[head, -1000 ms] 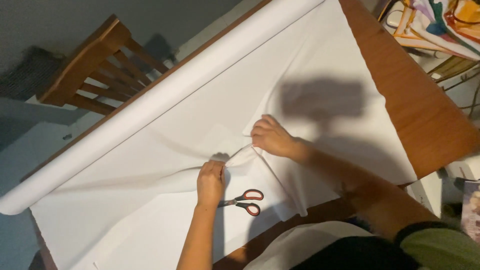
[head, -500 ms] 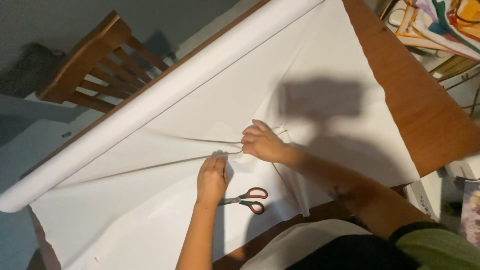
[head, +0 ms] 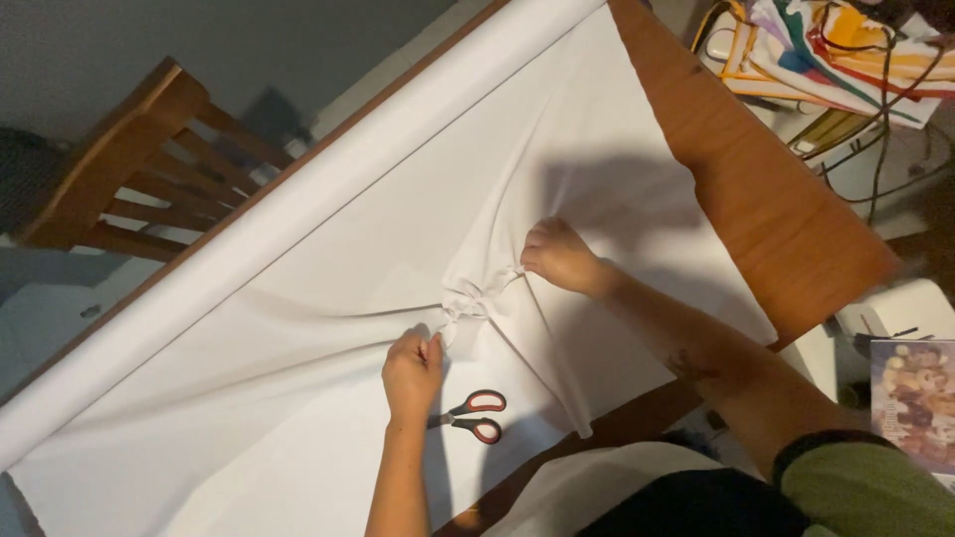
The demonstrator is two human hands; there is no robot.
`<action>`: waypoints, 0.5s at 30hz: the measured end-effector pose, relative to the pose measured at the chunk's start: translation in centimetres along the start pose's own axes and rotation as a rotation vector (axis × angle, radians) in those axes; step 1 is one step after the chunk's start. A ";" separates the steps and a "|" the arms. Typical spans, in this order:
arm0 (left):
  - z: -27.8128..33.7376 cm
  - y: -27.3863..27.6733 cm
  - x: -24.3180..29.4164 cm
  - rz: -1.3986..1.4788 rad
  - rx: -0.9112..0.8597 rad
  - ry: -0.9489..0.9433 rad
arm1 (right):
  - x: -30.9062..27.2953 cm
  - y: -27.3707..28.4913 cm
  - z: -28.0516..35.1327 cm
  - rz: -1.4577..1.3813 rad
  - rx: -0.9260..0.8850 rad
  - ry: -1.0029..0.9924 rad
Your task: Cutting a large roll of white fabric into smaller sections using scissors on a wooden table.
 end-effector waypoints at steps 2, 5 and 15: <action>-0.2 0.6 -0.1 0.191 -0.018 0.224 | 1.4 -3.5 0.5 0.052 0.142 0.146; 0.2 0.5 -2.6 0.413 0.016 0.419 | 3.4 0.3 1.2 0.154 0.171 0.139; 0.5 -0.2 -1.1 0.419 0.019 0.406 | -4.5 5.2 -1.5 -0.109 0.295 0.128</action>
Point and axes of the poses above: each hand's wrist, its own z-axis away from the middle knuckle, its own y-axis out of the back of the hand, x = y × z, the point moved 4 cm from there along -z, towards the middle knuckle, and after that the axes turned 6 degrees about x, right-handed, at the moved point
